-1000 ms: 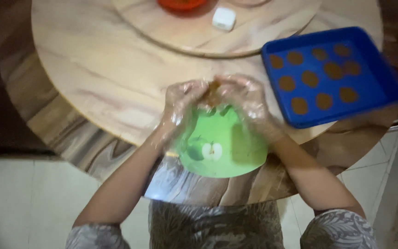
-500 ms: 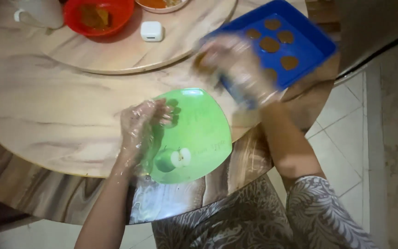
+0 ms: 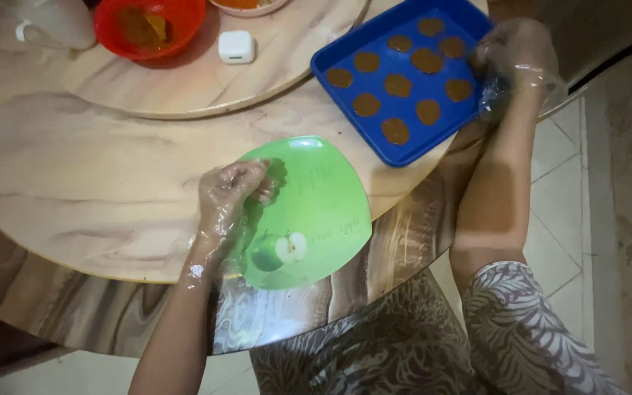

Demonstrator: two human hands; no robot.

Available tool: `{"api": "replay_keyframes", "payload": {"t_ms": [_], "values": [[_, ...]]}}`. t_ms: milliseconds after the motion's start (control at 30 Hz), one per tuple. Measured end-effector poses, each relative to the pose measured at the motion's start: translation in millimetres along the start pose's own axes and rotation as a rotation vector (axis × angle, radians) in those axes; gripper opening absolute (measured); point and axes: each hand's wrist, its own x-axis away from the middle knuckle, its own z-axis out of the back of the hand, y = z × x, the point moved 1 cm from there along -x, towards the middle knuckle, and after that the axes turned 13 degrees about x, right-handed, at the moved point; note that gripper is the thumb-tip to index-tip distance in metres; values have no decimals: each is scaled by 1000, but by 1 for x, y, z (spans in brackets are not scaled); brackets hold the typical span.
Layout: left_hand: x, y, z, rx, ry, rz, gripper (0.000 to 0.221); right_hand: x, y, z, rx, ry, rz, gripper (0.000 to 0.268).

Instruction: The person is taking small pieces of dough from a green plate, rolling them into balls using both hands, and arranging them in rows on a blue tray.

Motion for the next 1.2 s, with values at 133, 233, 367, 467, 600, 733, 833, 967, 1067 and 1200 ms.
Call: {"api": "replay_keyframes", "payload": {"t_ms": [133,233,367,467,600,733,833,967,1067,1200], "values": [[-2,1,-1,51,17,6,19,4,-2,2,-33,156,17,14],[1,3,-2,23,48,29,21,15,-14,10,-112,131,-24,11],[1,5,0,-101,34,5,20,23,-26,27,-62,-2,-137,17],[4,13,-7,-119,17,-12,25,38,-50,36,14,75,-231,23],[5,17,-6,-160,-10,-34,19,39,-46,28,108,248,-205,31],[-3,7,7,-8,-41,-43,23,33,-38,14,25,183,-272,20],[-6,-1,10,96,-6,-6,16,30,-33,7,73,176,-249,9],[-9,-5,12,35,1,54,21,21,-23,4,49,47,-267,19],[-5,0,10,-33,-28,42,23,20,-19,3,47,44,-98,4],[-7,-5,11,25,-18,34,23,40,-47,24,-61,62,-264,23]]}}
